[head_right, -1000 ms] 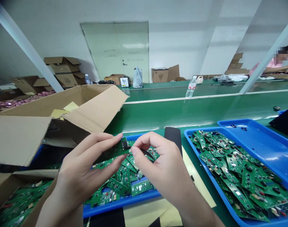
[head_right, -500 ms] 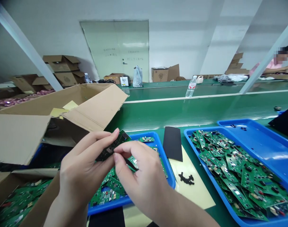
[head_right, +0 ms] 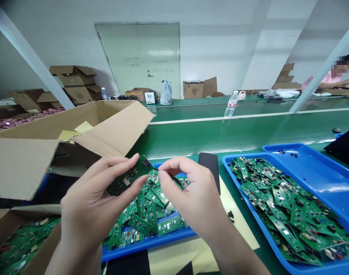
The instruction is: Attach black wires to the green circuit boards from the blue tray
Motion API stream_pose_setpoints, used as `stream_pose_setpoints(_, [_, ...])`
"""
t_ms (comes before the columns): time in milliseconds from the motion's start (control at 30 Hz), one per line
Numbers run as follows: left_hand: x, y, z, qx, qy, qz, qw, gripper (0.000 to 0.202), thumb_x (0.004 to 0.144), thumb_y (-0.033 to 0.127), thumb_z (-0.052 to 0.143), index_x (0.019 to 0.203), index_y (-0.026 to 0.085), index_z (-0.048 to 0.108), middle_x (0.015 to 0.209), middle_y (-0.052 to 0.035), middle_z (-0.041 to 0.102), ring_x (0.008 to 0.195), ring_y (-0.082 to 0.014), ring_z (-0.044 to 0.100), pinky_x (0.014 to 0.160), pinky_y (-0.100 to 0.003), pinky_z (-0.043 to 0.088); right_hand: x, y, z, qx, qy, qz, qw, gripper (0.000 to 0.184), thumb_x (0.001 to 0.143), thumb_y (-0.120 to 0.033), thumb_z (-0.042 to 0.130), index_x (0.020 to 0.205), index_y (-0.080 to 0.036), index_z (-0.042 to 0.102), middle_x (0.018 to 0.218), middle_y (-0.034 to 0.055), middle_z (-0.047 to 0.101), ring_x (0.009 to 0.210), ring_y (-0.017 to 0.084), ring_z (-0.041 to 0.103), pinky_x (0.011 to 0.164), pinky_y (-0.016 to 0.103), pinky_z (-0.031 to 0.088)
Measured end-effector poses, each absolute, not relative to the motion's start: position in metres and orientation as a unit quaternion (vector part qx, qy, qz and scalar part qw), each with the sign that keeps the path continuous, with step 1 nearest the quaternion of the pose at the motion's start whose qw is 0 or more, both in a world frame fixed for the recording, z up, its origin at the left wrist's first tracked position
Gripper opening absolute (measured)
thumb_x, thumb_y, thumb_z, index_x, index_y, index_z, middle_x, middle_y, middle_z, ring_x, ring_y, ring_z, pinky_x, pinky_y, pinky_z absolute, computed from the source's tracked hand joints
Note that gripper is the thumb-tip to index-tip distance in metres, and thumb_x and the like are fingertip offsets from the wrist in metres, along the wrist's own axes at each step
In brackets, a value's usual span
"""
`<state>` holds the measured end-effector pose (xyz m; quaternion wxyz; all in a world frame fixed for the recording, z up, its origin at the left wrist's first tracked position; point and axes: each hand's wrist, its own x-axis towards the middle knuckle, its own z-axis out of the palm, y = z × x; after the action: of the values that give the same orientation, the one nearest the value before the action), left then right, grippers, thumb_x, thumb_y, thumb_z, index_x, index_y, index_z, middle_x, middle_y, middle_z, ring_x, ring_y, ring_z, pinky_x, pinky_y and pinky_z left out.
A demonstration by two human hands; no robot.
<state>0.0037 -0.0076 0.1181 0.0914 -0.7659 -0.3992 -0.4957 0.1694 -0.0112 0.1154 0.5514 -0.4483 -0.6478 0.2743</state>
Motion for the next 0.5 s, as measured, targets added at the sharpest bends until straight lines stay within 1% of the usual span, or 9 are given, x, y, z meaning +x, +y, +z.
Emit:
stream_pose_setpoints(200, [0.0045, -0.0097, 0.1212, -0.791, -0.396, -0.464, 0.050, 0.025, 0.077, 0.018, 0.067, 0.102, 0.018, 0.065, 0.084, -0.0020, 0.065, 0.070, -0.0119, 0.062, 0.061, -0.023, 0.052, 0.1772, -0.0072, 0.1169, -0.468, -0.680, 0.206, 0.526, 0.010, 0.080, -0.018, 0.057, 0.075, -0.019, 0.065, 0.069, 0.0007, 0.065, 0.062, 0.013, 0.059, 0.058, 0.024, 0.050])
stream_pose_setpoints(333, [0.0030, -0.0086, 0.1221, -0.814, -0.374, -0.445, 0.013, 0.026, 0.077, 0.015, 0.065, 0.103, 0.017, 0.065, 0.082, -0.0021, 0.065, 0.069, -0.0117, 0.062, 0.060, -0.022, 0.052, 0.1784, -0.0043, 0.1152, -0.459, -0.707, 0.168, 0.511, 0.012, 0.083, -0.018, 0.054, 0.076, -0.020, 0.063, 0.074, 0.0022, 0.066, 0.068, 0.015, 0.060, 0.062, 0.026, 0.050])
stream_pose_setpoints(367, [0.0025, -0.0084, 0.1219, -0.818, -0.369, -0.441, 0.007, 0.026, 0.077, 0.015, 0.065, 0.103, 0.017, 0.065, 0.083, -0.0022, 0.064, 0.069, -0.0115, 0.061, 0.059, -0.021, 0.051, 0.1786, -0.0037, 0.1145, -0.455, -0.714, 0.160, 0.507, 0.011, 0.083, -0.018, 0.054, 0.076, -0.020, 0.063, 0.075, 0.0022, 0.065, 0.069, 0.015, 0.060, 0.065, 0.027, 0.051])
stream_pose_setpoints(433, [0.0015, -0.0083, 0.1214, -0.824, -0.363, -0.434, -0.003, 0.028, 0.077, 0.013, 0.065, 0.104, 0.017, 0.064, 0.084, -0.0025, 0.064, 0.069, -0.0114, 0.062, 0.059, -0.020, 0.051, 0.1791, -0.0025, 0.1129, -0.442, -0.729, 0.142, 0.502, 0.011, 0.084, -0.018, 0.053, 0.078, -0.021, 0.061, 0.074, 0.0009, 0.065, 0.071, 0.016, 0.061, 0.077, 0.032, 0.051])
stream_pose_setpoints(500, [0.0008, -0.0084, 0.1211, -0.830, -0.357, -0.429, -0.014, 0.029, 0.077, 0.012, 0.065, 0.105, 0.017, 0.064, 0.085, -0.0025, 0.064, 0.070, -0.0112, 0.062, 0.059, -0.020, 0.052, 0.1797, -0.0014, 0.1113, -0.423, -0.747, 0.125, 0.497, 0.011, 0.085, -0.017, 0.052, 0.079, -0.022, 0.060, 0.073, -0.0011, 0.065, 0.069, 0.014, 0.060, 0.092, 0.039, 0.045])
